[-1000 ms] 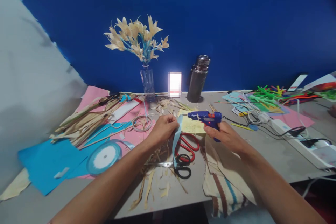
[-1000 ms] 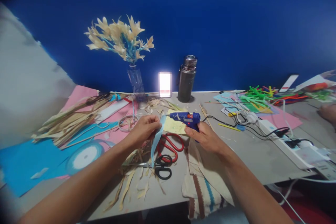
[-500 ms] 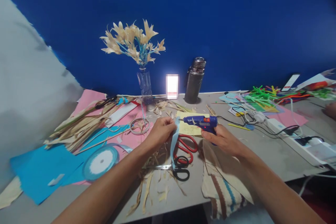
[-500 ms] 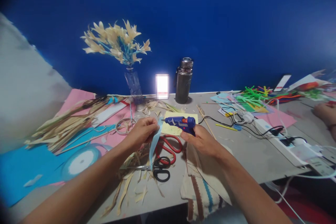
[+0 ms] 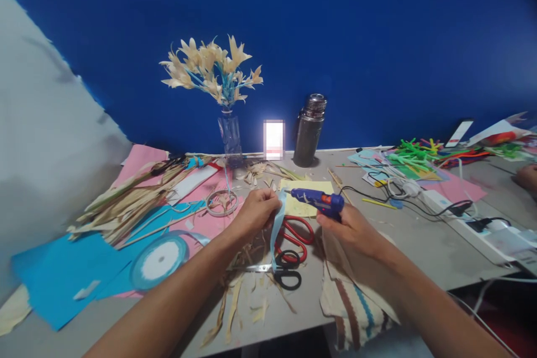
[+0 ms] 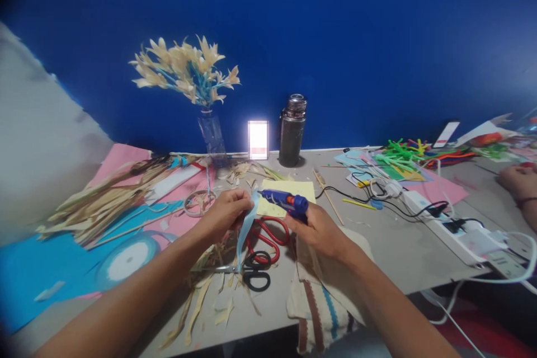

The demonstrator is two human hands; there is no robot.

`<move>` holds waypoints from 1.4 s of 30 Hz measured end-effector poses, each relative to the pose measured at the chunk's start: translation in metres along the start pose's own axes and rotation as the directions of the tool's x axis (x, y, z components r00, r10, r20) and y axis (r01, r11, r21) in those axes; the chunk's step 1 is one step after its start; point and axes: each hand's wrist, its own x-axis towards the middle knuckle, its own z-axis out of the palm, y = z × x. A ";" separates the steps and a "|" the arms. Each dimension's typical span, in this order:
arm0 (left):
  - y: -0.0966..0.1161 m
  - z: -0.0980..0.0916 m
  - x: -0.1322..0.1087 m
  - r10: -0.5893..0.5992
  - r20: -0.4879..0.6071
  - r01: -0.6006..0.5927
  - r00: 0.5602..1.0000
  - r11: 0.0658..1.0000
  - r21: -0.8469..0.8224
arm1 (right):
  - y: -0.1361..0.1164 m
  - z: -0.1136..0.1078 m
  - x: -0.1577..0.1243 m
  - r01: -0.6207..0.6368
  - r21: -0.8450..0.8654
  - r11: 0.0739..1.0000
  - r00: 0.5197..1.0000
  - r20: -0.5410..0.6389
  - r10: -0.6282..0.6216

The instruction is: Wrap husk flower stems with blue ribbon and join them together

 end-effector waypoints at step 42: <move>0.019 -0.096 -0.030 0.210 -0.307 -0.082 0.928 0.921 0.381 | -0.014 0.054 0.078 -0.147 0.463 0.874 0.883 -0.337 0.328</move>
